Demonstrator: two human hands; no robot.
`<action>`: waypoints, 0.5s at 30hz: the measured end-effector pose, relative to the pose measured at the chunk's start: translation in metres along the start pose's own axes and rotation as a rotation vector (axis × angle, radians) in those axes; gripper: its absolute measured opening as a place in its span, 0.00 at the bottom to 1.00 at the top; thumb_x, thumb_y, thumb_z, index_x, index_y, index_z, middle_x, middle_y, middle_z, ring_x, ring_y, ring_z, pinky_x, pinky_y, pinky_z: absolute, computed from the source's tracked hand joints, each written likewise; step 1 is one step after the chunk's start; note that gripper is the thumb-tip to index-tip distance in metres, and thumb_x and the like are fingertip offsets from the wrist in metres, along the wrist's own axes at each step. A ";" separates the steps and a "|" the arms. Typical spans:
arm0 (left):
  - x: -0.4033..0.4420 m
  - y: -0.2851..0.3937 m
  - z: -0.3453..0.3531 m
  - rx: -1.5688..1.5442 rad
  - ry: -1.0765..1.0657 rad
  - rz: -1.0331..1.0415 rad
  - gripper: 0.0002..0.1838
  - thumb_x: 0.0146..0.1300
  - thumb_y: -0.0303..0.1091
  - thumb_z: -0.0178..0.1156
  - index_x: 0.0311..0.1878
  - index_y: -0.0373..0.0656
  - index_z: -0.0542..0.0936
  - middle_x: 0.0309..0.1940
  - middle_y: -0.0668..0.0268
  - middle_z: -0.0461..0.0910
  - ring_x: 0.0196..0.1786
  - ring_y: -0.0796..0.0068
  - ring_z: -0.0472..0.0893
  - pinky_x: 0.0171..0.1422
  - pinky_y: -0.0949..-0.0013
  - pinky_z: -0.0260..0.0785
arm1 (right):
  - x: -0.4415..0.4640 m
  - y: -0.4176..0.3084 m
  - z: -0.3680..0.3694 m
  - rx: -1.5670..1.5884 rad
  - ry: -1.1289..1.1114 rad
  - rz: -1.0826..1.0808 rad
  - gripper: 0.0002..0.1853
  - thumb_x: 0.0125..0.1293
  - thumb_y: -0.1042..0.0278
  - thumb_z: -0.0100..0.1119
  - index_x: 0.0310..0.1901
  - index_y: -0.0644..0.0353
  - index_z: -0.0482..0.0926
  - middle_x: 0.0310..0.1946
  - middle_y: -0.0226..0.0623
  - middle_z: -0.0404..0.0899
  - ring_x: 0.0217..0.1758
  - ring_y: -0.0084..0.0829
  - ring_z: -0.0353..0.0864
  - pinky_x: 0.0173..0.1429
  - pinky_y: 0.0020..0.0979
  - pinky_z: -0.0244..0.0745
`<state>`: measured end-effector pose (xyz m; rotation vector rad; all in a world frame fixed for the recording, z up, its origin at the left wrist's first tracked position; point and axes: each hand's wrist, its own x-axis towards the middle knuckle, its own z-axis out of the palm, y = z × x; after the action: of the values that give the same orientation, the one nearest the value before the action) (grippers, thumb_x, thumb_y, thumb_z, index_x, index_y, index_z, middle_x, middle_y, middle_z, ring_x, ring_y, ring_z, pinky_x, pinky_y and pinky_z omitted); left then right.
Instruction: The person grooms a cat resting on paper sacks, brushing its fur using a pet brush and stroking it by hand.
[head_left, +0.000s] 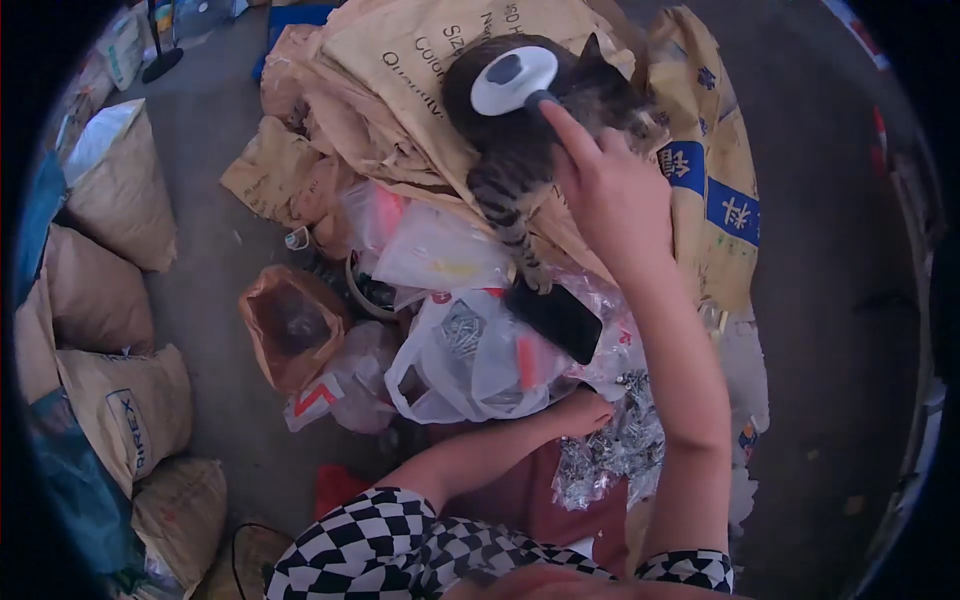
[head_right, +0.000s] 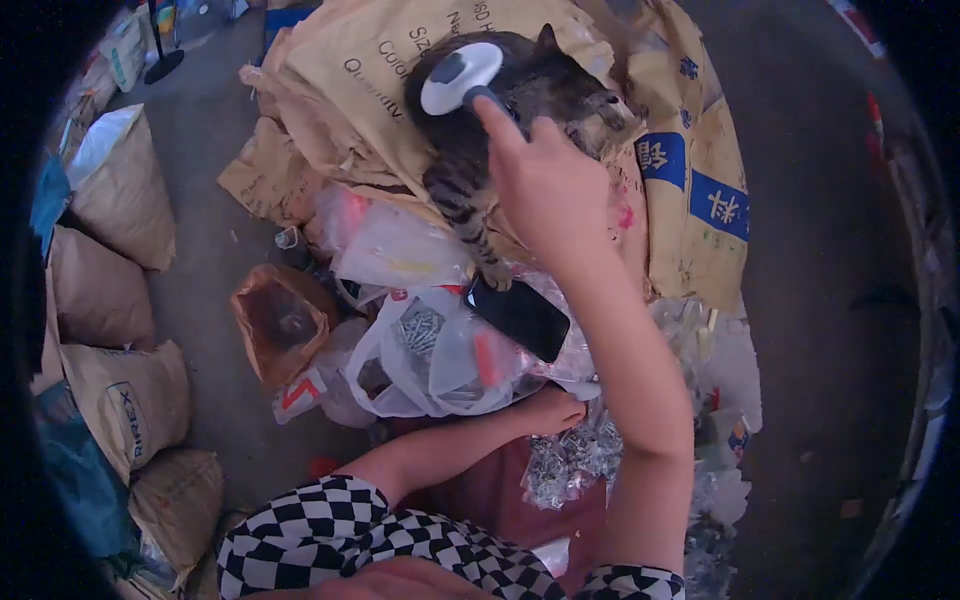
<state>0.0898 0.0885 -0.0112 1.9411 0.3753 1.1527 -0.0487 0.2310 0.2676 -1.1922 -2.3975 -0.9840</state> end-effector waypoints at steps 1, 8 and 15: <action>0.000 -0.001 0.001 -0.003 0.006 0.003 0.08 0.56 0.34 0.57 0.25 0.43 0.80 0.23 0.54 0.79 0.29 0.52 0.81 0.38 0.52 0.72 | 0.006 -0.005 0.004 -0.026 0.004 -0.053 0.22 0.63 0.62 0.57 0.61 0.39 0.75 0.27 0.37 0.75 0.22 0.36 0.80 0.23 0.37 0.74; 0.000 -0.008 0.008 -0.002 -0.017 -0.001 0.06 0.56 0.33 0.59 0.30 0.42 0.81 0.26 0.56 0.80 0.31 0.54 0.81 0.38 0.53 0.72 | 0.052 -0.038 0.044 -0.114 0.003 -0.112 0.19 0.60 0.66 0.56 0.54 0.50 0.77 0.28 0.36 0.77 0.22 0.34 0.81 0.22 0.35 0.75; -0.001 0.001 0.001 -0.039 0.056 -0.026 0.07 0.55 0.32 0.58 0.25 0.41 0.80 0.23 0.53 0.79 0.30 0.51 0.80 0.38 0.52 0.70 | 0.114 -0.050 0.084 -0.212 -0.061 -0.122 0.11 0.59 0.65 0.56 0.45 0.49 0.77 0.22 0.33 0.80 0.24 0.35 0.83 0.23 0.37 0.73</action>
<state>0.0903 0.0868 -0.0115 1.8675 0.4039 1.1912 -0.1552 0.3349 0.2435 -1.1717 -2.4877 -1.2855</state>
